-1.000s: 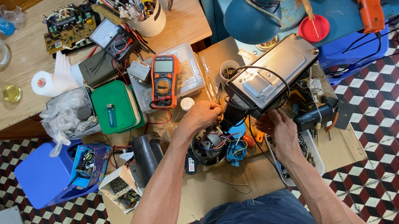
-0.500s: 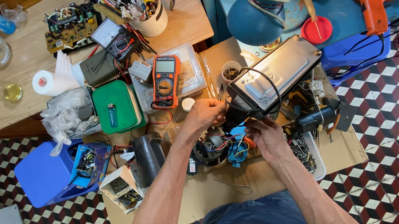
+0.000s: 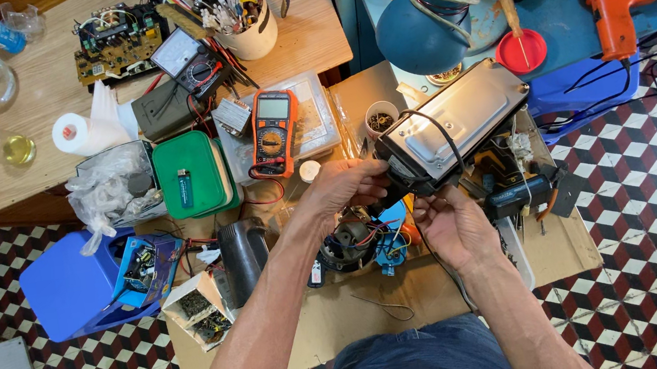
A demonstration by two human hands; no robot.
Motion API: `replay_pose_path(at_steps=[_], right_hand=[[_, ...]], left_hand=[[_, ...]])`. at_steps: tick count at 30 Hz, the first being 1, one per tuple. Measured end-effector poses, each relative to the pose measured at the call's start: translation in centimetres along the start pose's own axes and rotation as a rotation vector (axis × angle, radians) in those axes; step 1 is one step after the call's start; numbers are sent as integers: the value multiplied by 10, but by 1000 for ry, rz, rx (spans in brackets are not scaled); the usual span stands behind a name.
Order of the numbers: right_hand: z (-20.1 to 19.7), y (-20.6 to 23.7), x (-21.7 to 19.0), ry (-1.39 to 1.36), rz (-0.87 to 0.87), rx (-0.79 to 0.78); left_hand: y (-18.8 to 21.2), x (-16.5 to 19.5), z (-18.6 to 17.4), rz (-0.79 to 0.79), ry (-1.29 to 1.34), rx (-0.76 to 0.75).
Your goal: The person disassembles a black cylindrical appliance, cleans its interior, and reassembles it with a screwdriver. They use a flashlight to inspect the interior and handle wires and small parts on the workbench.
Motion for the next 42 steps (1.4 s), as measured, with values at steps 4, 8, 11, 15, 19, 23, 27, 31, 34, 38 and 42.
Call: replay_pose_path(at_steps=[4, 8, 11, 15, 19, 23, 27, 31, 34, 38, 42], right_hand=[[4, 1, 9, 11, 6, -79], [2, 2, 8, 27, 15, -69], [2, 6, -2, 28, -3, -82], [-2, 6, -15, 87, -59, -67], [-5, 5, -29, 50, -126, -47], [1, 9, -25, 128, -105, -46], [20, 22, -16, 137, -73, -135], [29, 28, -16, 186, -75, -117], [31, 29, -14, 175, -49, -115], [21, 28, -20, 81, -57, -41], [19, 27, -26, -4, -55, -14]], left_hand=[[-8, -6, -11, -2, 61, 10], [-20, -9, -15, -42, 107, -13], [-31, -6, -16, -70, 27, 62], [-29, 5, -9, -17, -75, 93], [-9, 8, -5, 76, -93, 111], [-4, 13, -8, 135, -33, 164], [-22, 3, -14, 10, 171, 126], [-39, -10, -12, -101, 221, 64], [-49, -5, -13, -79, 142, 26], [-50, -1, -15, -64, 47, 42], [-42, 8, -14, 18, -4, 88]])
Point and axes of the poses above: each hand's wrist, its own y-axis away from the middle knuckle, its own z-axis out of the palm, x = y × z, the point moved 9 cm from there along -y, towards the middle knuckle, and after that the axes turned 2 degrees about -z, right-handed, at the moved point
